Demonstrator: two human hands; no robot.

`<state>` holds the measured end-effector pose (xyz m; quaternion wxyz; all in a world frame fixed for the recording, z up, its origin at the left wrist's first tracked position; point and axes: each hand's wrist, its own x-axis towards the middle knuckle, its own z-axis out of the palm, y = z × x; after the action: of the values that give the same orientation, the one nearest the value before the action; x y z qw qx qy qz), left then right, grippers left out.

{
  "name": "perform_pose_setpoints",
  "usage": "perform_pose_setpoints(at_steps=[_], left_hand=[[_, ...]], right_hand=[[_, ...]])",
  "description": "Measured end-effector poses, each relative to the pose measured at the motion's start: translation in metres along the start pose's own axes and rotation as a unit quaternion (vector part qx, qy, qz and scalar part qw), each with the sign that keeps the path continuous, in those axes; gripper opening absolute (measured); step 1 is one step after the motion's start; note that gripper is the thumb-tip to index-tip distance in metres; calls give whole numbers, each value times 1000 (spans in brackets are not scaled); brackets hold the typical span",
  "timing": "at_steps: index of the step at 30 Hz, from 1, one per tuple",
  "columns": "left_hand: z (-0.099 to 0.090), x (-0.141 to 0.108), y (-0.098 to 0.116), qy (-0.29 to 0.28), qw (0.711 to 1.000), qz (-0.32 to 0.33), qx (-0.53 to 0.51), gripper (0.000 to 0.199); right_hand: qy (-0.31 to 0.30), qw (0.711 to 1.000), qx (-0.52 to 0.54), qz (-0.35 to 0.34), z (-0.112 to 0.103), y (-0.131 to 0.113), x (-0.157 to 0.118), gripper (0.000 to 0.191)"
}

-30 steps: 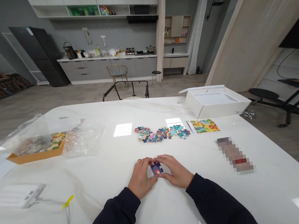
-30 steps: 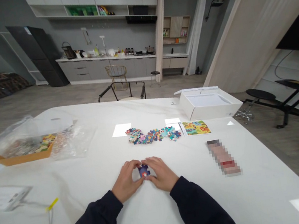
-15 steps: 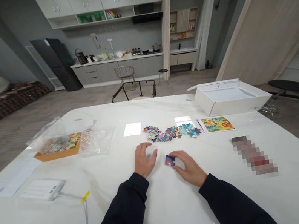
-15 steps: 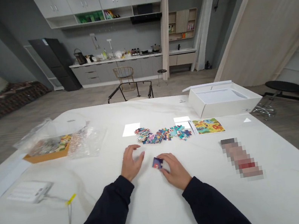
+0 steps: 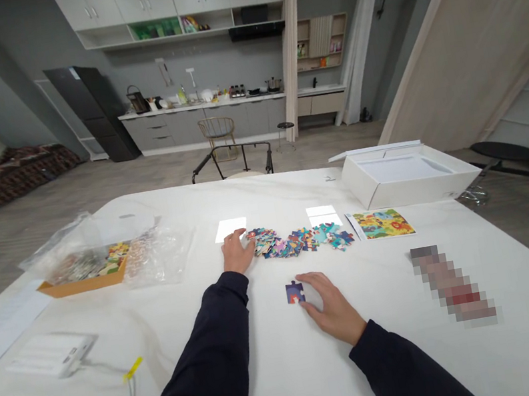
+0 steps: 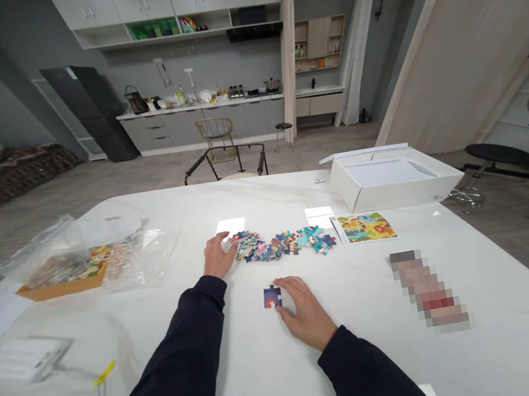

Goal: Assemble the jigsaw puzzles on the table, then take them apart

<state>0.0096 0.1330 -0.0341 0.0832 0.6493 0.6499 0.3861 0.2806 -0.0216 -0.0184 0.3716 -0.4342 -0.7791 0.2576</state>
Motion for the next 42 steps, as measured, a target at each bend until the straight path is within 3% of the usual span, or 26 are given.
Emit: perform_pose_setpoints(at_steps=[5, 15, 18, 21, 24, 27, 29, 35, 42], left_hand=[[1, 1, -4, -10, 1000, 5, 14, 26], [-10, -1, 5, 43, 997, 20, -53, 9], [-27, -24, 17, 84, 992, 17, -88, 7], [-57, -70, 30, 106, 980, 58, -159, 5], [-90, -128, 35, 66, 974, 118, -179, 5], [-115, -176, 29, -6, 979, 111, -171, 13], [-123, -194, 24, -43, 981, 108, -155, 19], [-122, -201, 21, -83, 983, 104, -126, 24], [-122, -200, 23, -90, 983, 108, -121, 39]], right_hand=[[6, 1000, 6, 1, 1, 3, 1, 43], [14, 999, 20, -32, -2, 6, 6, 30], [16, 999, 6, -49, -2, 6, 7, 30], [15, 997, -28, -63, 5, 3, 14, 30], [27, 995, -62, -71, 24, -2, 30, 30], [32, 994, -80, -66, 46, -8, 48, 28], [25, 994, -88, -58, 57, -10, 55, 26], [17, 995, -68, -76, 60, -2, 51, 37], [34, 997, -18, -68, 54, -13, 17, 33]])
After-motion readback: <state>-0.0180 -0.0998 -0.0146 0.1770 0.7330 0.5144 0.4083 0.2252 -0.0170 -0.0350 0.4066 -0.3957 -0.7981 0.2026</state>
